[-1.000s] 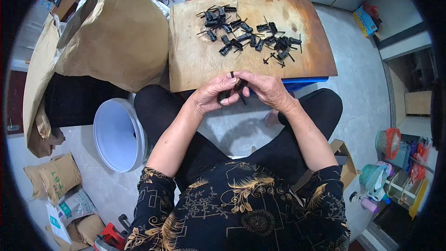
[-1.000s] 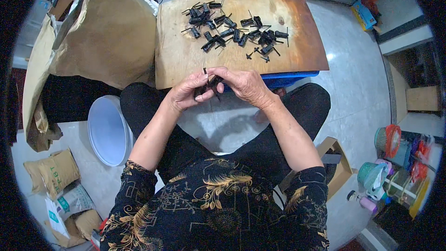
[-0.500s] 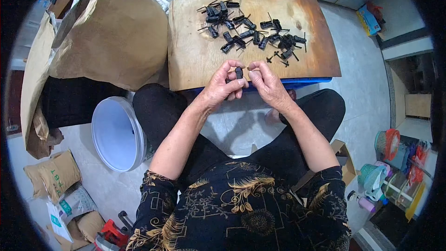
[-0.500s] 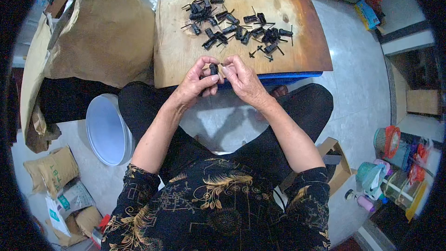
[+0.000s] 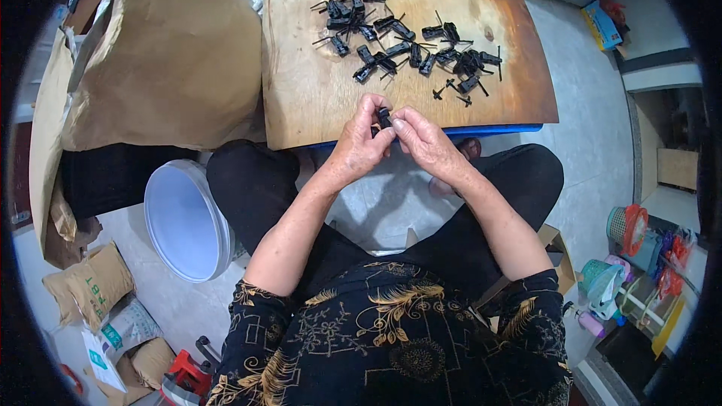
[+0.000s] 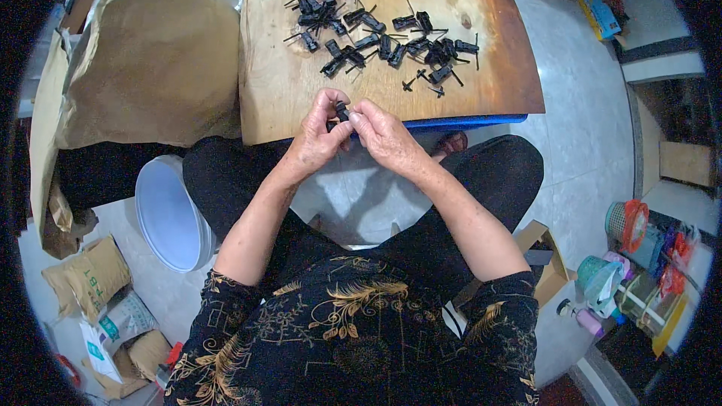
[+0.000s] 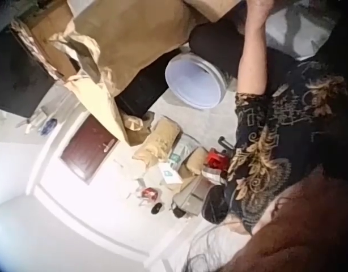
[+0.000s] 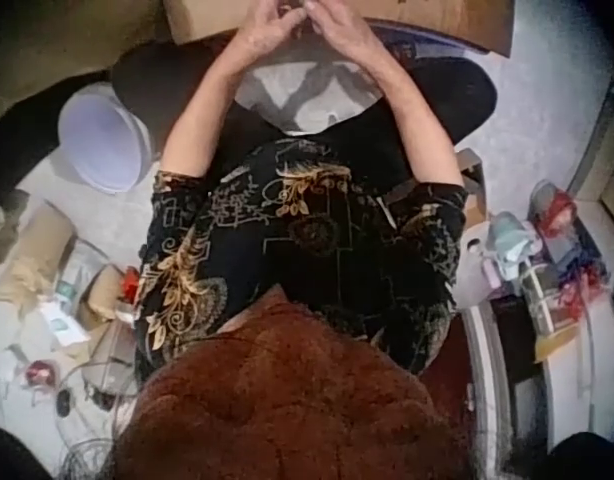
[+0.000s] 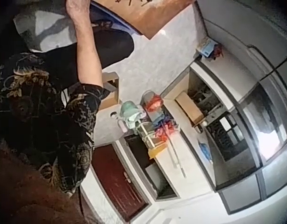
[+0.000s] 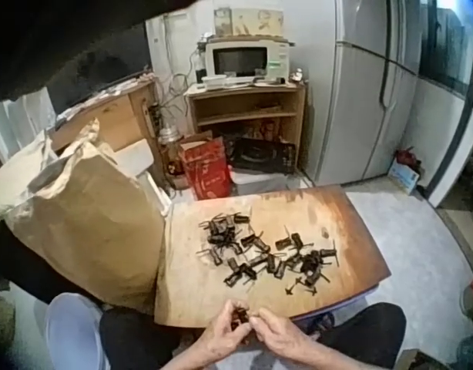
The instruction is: Assembling small black plastic mechanical components by hand.
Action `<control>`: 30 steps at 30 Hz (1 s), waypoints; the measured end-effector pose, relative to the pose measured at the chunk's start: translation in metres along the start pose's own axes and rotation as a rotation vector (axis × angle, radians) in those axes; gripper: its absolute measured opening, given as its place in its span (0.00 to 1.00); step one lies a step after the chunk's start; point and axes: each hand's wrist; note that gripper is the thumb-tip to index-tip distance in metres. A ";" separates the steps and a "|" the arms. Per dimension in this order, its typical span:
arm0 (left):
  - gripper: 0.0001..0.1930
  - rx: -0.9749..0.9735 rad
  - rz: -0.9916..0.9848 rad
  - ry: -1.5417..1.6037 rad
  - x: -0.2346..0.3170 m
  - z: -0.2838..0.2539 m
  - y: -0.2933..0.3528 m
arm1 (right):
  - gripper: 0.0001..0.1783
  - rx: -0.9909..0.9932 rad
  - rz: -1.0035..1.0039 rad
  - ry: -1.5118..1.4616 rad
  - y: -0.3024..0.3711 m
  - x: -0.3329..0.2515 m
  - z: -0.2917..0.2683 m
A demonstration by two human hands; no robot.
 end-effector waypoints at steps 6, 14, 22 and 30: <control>0.15 0.028 -0.043 -0.076 -0.010 0.000 -0.009 | 0.14 0.005 -0.044 0.033 -0.006 0.011 -0.001; 0.16 0.203 0.085 -0.340 -0.024 0.004 -0.018 | 0.11 0.091 -0.048 0.113 -0.020 0.020 0.007; 0.17 0.319 0.209 -0.399 -0.019 -0.001 -0.026 | 0.12 0.081 -0.112 -0.139 -0.036 0.028 0.004; 0.16 -0.053 -0.069 0.804 0.010 -0.023 -0.005 | 0.14 0.067 0.063 -0.307 -0.018 0.007 -0.007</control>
Point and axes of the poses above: each hand's wrist, its own y-axis away from the middle knuckle, its own z-axis out of the palm, x = y × z, and after that the axes turned 6 degrees about -z, right-handed
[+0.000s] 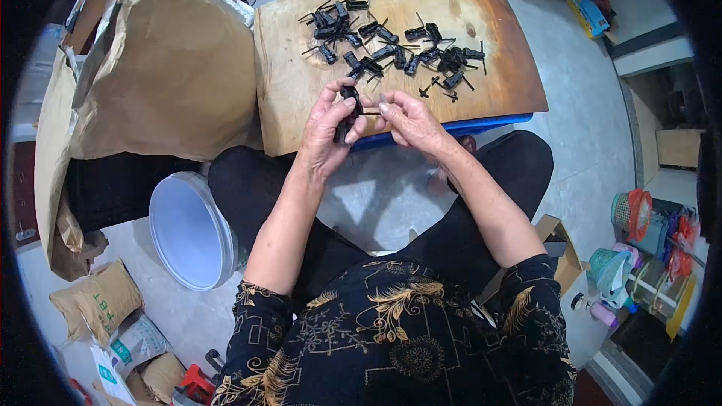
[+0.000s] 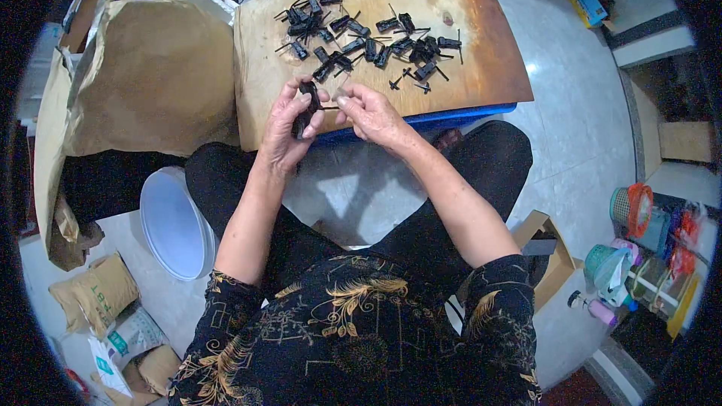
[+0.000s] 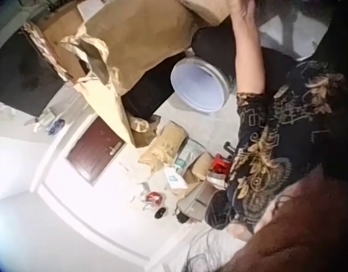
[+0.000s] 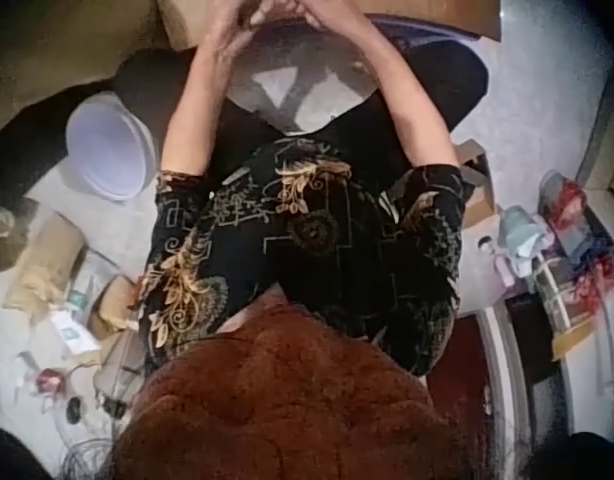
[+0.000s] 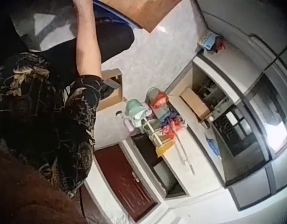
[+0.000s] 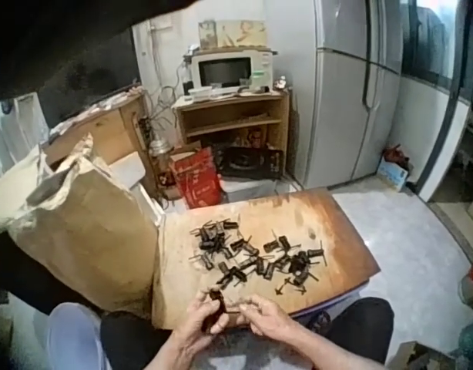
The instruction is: Assembling small black plastic mechanical components by hand.
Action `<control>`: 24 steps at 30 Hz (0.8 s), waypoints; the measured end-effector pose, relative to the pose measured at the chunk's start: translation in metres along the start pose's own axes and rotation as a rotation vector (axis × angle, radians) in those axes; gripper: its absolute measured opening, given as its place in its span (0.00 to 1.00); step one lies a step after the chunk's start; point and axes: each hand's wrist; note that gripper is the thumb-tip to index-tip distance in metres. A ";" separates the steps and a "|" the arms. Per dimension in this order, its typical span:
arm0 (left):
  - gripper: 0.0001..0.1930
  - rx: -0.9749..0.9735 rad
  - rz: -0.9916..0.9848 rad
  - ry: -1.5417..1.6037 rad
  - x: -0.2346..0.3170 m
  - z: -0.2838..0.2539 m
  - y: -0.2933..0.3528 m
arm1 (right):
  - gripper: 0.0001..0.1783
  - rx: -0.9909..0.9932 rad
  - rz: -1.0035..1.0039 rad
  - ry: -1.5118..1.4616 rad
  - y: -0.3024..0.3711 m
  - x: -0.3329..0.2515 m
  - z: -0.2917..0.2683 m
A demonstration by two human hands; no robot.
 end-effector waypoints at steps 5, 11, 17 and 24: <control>0.19 0.014 -0.054 -0.066 -0.005 0.000 0.006 | 0.11 -0.013 -0.135 -0.090 0.011 -0.005 -0.002; 0.20 -0.068 -0.122 -0.159 -0.013 -0.004 0.011 | 0.11 0.107 -0.232 0.012 0.018 -0.007 0.007; 0.20 -0.234 -0.194 -0.144 -0.015 0.003 0.015 | 0.13 -0.098 -0.099 -0.129 0.016 -0.005 -0.002; 0.21 -0.214 -0.188 -0.199 -0.019 -0.001 0.012 | 0.16 -0.109 -0.114 -0.065 0.015 -0.001 -0.004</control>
Point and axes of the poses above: each hand's wrist, its own y-axis away from the middle knuckle, its own z-axis out of the palm, x = y × z, and after that the axes turned 6 degrees about -z, right-handed
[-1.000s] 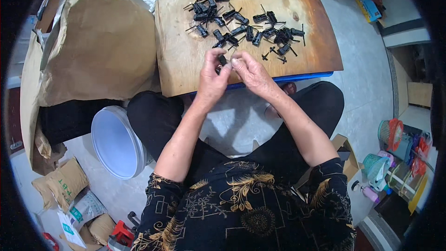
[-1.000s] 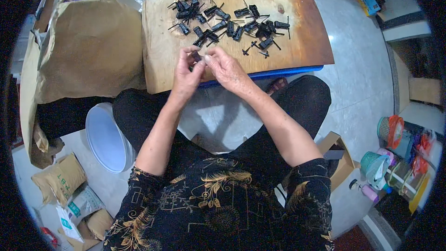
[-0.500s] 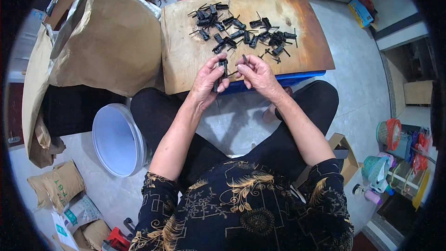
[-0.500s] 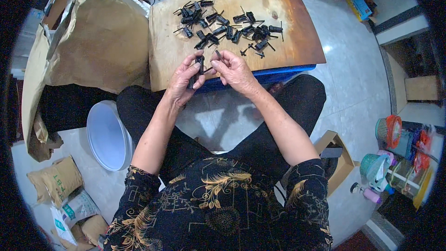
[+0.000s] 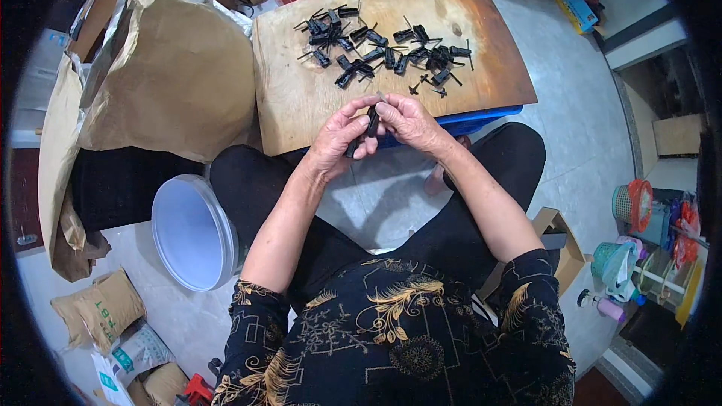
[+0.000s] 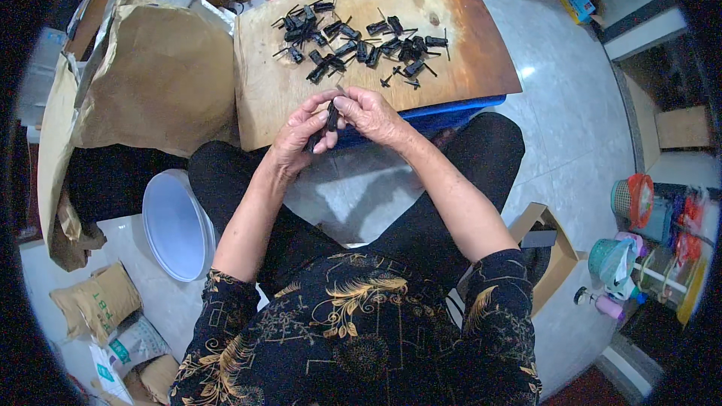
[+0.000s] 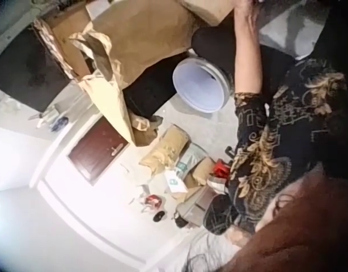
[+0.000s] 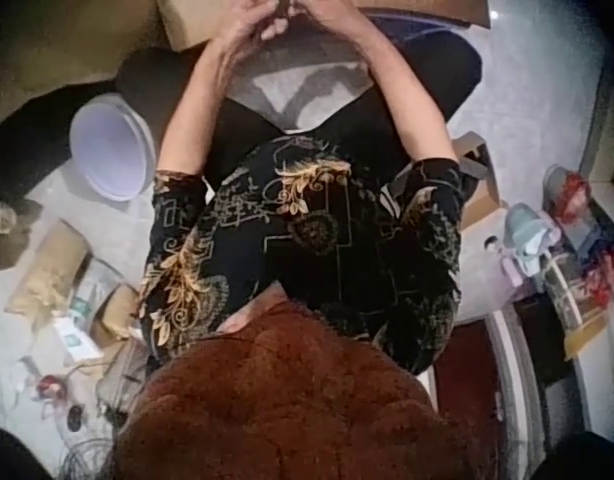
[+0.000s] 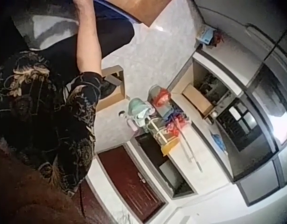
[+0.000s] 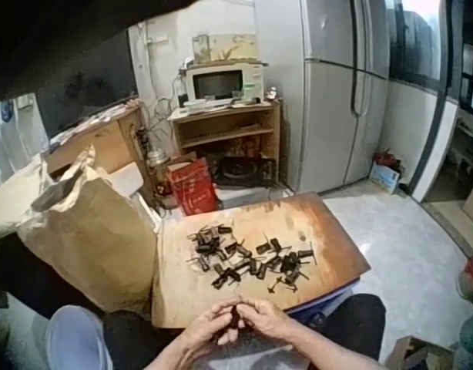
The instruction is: Assembling small black plastic mechanical components by hand.
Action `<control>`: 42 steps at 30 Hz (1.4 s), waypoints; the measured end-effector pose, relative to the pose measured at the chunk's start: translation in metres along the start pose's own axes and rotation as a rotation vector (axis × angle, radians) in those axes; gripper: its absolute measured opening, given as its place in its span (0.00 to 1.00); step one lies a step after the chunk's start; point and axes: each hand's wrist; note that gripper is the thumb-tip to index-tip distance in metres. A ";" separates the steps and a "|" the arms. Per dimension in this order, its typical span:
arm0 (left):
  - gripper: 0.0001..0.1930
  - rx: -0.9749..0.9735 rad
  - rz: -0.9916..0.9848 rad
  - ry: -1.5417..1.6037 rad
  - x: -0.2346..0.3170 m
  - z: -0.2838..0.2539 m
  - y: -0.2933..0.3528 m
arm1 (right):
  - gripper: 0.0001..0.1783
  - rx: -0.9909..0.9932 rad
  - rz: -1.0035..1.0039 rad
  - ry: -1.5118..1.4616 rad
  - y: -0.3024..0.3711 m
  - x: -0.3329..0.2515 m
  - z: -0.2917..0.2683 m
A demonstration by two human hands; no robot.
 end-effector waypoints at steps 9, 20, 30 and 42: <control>0.19 0.264 0.184 -0.712 -0.006 0.009 -0.001 | 0.17 0.185 -0.105 0.424 -0.008 0.017 0.005; 0.19 0.403 0.212 -0.556 -0.004 0.006 -0.006 | 0.20 0.167 0.245 -0.228 0.000 -0.012 0.026; 0.18 0.462 0.167 -0.458 -0.001 0.009 -0.013 | 0.20 0.159 0.251 -0.261 -0.005 -0.013 0.026; 0.17 0.486 0.175 -0.433 -0.002 0.006 -0.021 | 0.20 0.161 0.302 -0.329 -0.014 -0.012 0.023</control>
Point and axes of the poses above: each hand's wrist, its own y-axis away from the middle knuckle, its own z-axis out of the palm, x = y × z, and after that the axes turned 6 degrees about -z, right-handed
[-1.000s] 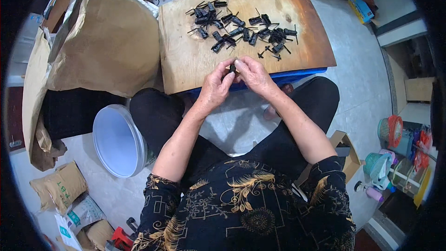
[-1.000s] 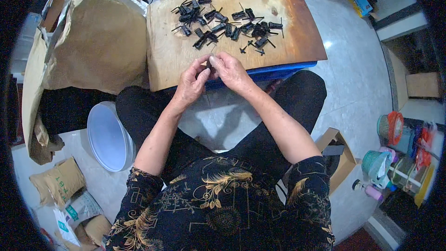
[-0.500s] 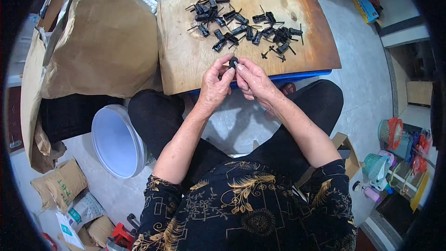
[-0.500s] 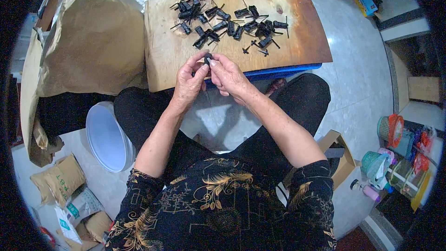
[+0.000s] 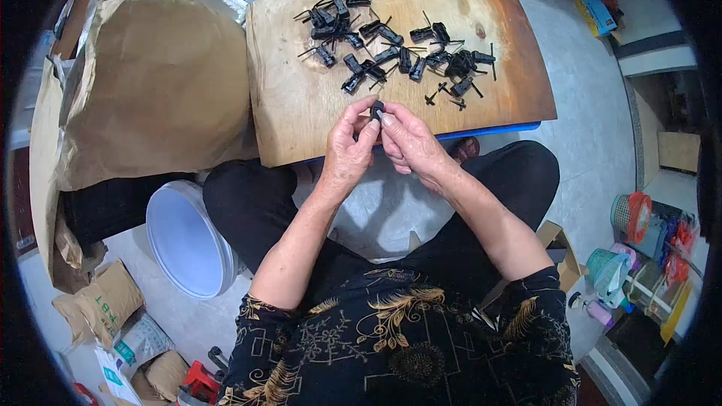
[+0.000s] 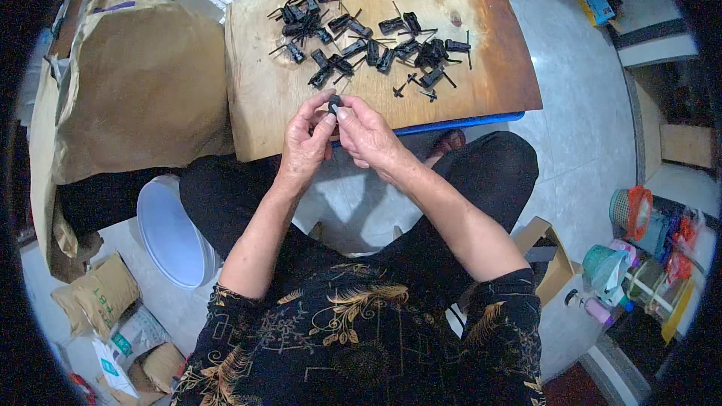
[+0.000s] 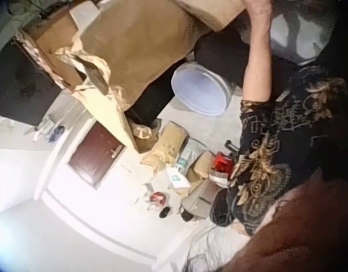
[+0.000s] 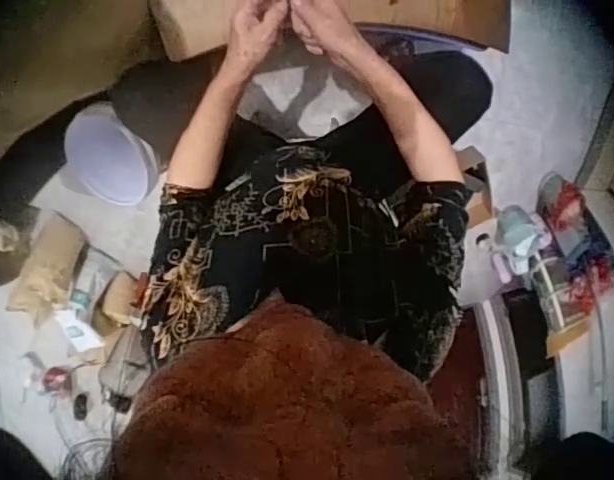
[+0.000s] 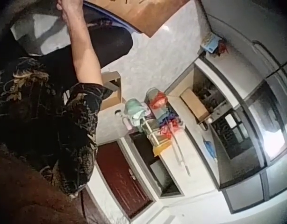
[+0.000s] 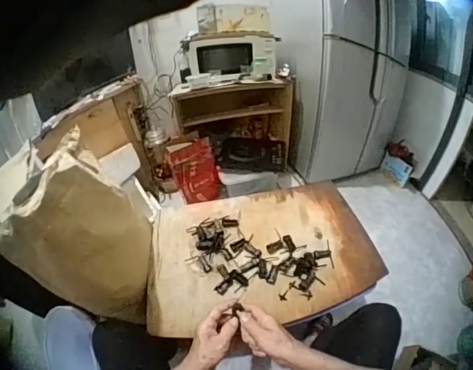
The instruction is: Assembling small black plastic mechanical components by hand.
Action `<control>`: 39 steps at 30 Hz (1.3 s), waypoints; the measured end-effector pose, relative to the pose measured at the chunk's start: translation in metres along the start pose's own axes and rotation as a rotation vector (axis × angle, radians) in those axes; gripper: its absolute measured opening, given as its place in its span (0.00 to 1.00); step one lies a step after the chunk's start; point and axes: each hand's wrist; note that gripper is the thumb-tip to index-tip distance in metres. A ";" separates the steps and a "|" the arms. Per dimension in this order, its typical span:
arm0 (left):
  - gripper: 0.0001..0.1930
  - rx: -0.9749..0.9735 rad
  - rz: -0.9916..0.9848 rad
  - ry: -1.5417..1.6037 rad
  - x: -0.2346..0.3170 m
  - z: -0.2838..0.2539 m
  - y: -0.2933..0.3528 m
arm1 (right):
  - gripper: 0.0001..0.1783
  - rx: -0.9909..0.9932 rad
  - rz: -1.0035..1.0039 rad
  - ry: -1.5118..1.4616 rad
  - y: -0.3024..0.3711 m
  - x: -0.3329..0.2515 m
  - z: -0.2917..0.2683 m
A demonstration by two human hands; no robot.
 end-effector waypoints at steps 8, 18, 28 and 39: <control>0.17 0.014 -0.028 0.012 0.000 0.003 -0.004 | 0.20 0.021 -0.018 -0.005 -0.008 0.002 -0.001; 0.17 0.089 0.191 -0.302 -0.011 -0.001 -0.011 | 0.20 -0.020 0.058 -0.069 -0.018 0.003 -0.006; 0.15 0.023 0.171 -0.143 -0.009 -0.016 -0.005 | 0.19 -0.077 -0.170 0.473 -0.027 0.002 -0.014; 0.17 0.747 0.223 -0.809 0.053 -0.255 0.169 | 0.17 0.657 -0.420 1.562 0.000 -0.013 -0.107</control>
Point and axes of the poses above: each hand's wrist, its own y-axis away from the middle knuckle, its own z-axis out of the palm, x = y × z, and after that the axes turned 6 degrees about -z, right-handed
